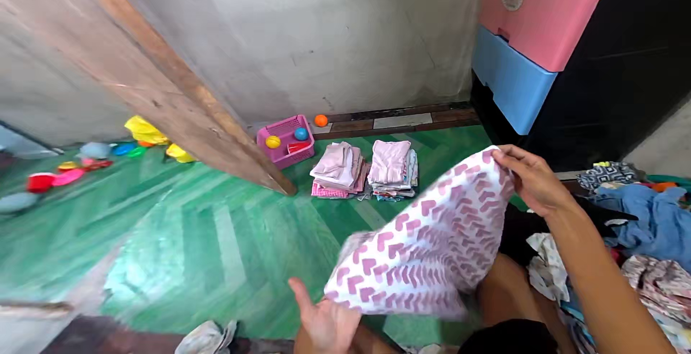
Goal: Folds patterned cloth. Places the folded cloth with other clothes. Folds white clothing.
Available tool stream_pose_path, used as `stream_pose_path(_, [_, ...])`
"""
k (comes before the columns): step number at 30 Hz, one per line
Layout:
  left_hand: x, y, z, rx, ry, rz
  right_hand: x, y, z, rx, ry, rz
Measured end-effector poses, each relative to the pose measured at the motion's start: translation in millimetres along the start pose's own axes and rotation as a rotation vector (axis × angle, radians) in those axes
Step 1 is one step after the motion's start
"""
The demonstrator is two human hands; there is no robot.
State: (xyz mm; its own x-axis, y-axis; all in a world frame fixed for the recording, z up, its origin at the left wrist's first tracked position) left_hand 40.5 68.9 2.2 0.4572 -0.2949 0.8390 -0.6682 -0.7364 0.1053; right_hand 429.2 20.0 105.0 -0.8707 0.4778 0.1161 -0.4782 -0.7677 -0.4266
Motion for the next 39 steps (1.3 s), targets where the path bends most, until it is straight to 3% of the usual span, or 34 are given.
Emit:
stream_pose_path(4, [2.2, -1.8, -27.7, 0.194, -0.484, -0.299, -22.3, 3.7, 18.5, -0.051, 0.063, -0.064])
stream_pose_path(7, [17.7, -6.8, -53.3, 0.278, -0.628, -0.372, -29.2, 5.1, 32.9, -0.084, 0.08, -0.128])
stream_pose_path(11, [38.3, -13.0, -81.0, 0.363, -0.515, -0.225, -26.2, 8.2, 44.5, -0.157, -0.012, -0.118])
stream_pose_path(14, [36.3, -18.2, -77.3, 0.35, -0.66, -0.341, -14.1, 18.2, 24.8, -0.031, 0.054, 0.11])
stream_pose_path(16, [28.4, -22.7, -80.4, 0.333, -0.76, -0.351, -12.8, 25.7, 6.6, 0.055, 0.125, 0.171])
stream_pose_path(21, [52.4, -23.7, -99.4, 0.398, -0.835, -0.241, -22.0, 25.9, 10.5, -0.031, -0.006, -0.063])
stream_pose_path(24, [86.3, -26.0, -118.5, 0.476, -0.824, -0.087, -15.3, 21.5, 30.5, -0.152, -0.132, 0.019])
stream_pose_path(29, [100.1, -42.3, -148.7, 0.432, -0.981, -0.317, -12.9, 20.6, 40.6, -0.092, -0.032, 0.055])
stream_pose_path(35, [144.3, -38.1, -179.0, 0.557, -0.997, -0.137, -9.5, 22.2, 79.3, -0.298, -0.168, 0.084])
stream_pose_path(39, [142.1, -41.1, -189.2, 0.626, -1.005, -0.289, -11.1, 27.2, 91.2, -0.313, -0.063, -0.006])
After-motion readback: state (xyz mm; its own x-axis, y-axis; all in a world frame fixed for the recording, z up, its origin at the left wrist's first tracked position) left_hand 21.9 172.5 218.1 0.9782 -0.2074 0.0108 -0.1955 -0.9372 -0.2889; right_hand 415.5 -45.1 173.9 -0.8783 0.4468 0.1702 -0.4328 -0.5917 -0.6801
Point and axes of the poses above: each hand's wrist, its own y-axis away from the middle knuckle, its own x-axis out of the palm, z = x × y, the point moved 8 cm from there along -y, towards the middle knuckle, and after that the axes turned 14 degrees about -x, right-handed, at the moved point
